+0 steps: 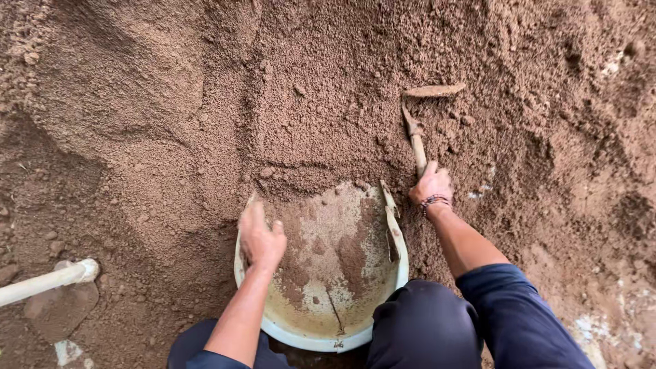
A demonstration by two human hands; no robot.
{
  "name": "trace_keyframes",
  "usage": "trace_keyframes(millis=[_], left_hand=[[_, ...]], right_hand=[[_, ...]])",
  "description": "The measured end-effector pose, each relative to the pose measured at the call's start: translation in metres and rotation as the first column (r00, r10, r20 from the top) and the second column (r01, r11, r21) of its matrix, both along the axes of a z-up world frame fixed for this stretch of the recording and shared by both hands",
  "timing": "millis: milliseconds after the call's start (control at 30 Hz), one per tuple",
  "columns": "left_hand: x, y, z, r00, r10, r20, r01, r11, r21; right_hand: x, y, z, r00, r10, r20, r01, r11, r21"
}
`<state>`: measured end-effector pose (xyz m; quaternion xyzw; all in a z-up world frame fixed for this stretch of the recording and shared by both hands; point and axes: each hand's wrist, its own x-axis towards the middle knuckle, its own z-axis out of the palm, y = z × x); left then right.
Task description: The person uses a small hand hoe to scoop soil from a large pile into a white basin. They repeatedly fill the basin, carry it to a nearby spot, and dump the soil onto a growing pile before returning to refill the basin.
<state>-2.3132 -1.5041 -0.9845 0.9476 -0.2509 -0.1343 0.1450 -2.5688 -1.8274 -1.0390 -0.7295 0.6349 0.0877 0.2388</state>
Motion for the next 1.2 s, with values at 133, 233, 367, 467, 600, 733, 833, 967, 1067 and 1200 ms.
trace_keyframes(millis=[133,233,367,467,600,733,833,967,1067,1200], left_hand=[[-0.027,-0.045,-0.002,0.98,-0.118,-0.161,0.151,0.966,0.212],[-0.028,-0.074,-0.008,0.962,0.083,-0.262,0.0,0.953,0.302],[-0.032,-0.094,-0.006,0.942,0.178,-0.283,-0.048,0.909,0.413],[-0.032,-0.104,-0.004,0.944,0.186,-0.272,-0.032,0.873,0.487],[-0.03,-0.102,-0.01,0.947,0.171,-0.271,-0.005,0.854,0.52],[-0.029,-0.103,-0.016,0.959,0.144,-0.245,0.004,0.854,0.52],[-0.028,-0.107,-0.014,0.95,0.15,-0.275,0.026,0.837,0.547],[-0.031,-0.107,-0.004,0.962,0.129,-0.242,0.019,0.848,0.53],[-0.033,-0.105,0.0,0.954,0.143,-0.263,0.016,0.853,0.522],[-0.026,-0.098,-0.006,0.96,0.133,-0.247,0.014,0.856,0.516]], right_hand=[[0.003,-0.004,0.013,0.92,-0.215,0.328,0.173,0.973,0.151],[-0.02,-0.022,0.039,0.573,-0.36,0.736,0.256,0.932,0.257],[-0.038,-0.09,0.091,0.157,-0.134,0.979,0.267,0.96,0.088],[-0.014,-0.173,0.134,-0.026,0.032,0.999,0.515,0.857,-0.014],[0.052,-0.259,0.169,-0.367,-0.37,0.854,0.69,0.507,0.516],[0.144,-0.211,0.117,0.317,-0.609,0.727,0.424,0.777,0.466],[0.149,-0.177,0.099,0.243,-0.695,0.676,0.472,0.694,0.544],[0.097,-0.13,0.101,0.378,-0.645,0.665,0.239,0.762,0.603],[0.065,-0.086,0.087,0.675,-0.504,0.539,0.152,0.81,0.567],[0.048,-0.087,0.07,0.634,-0.196,0.748,0.144,0.98,0.135]])
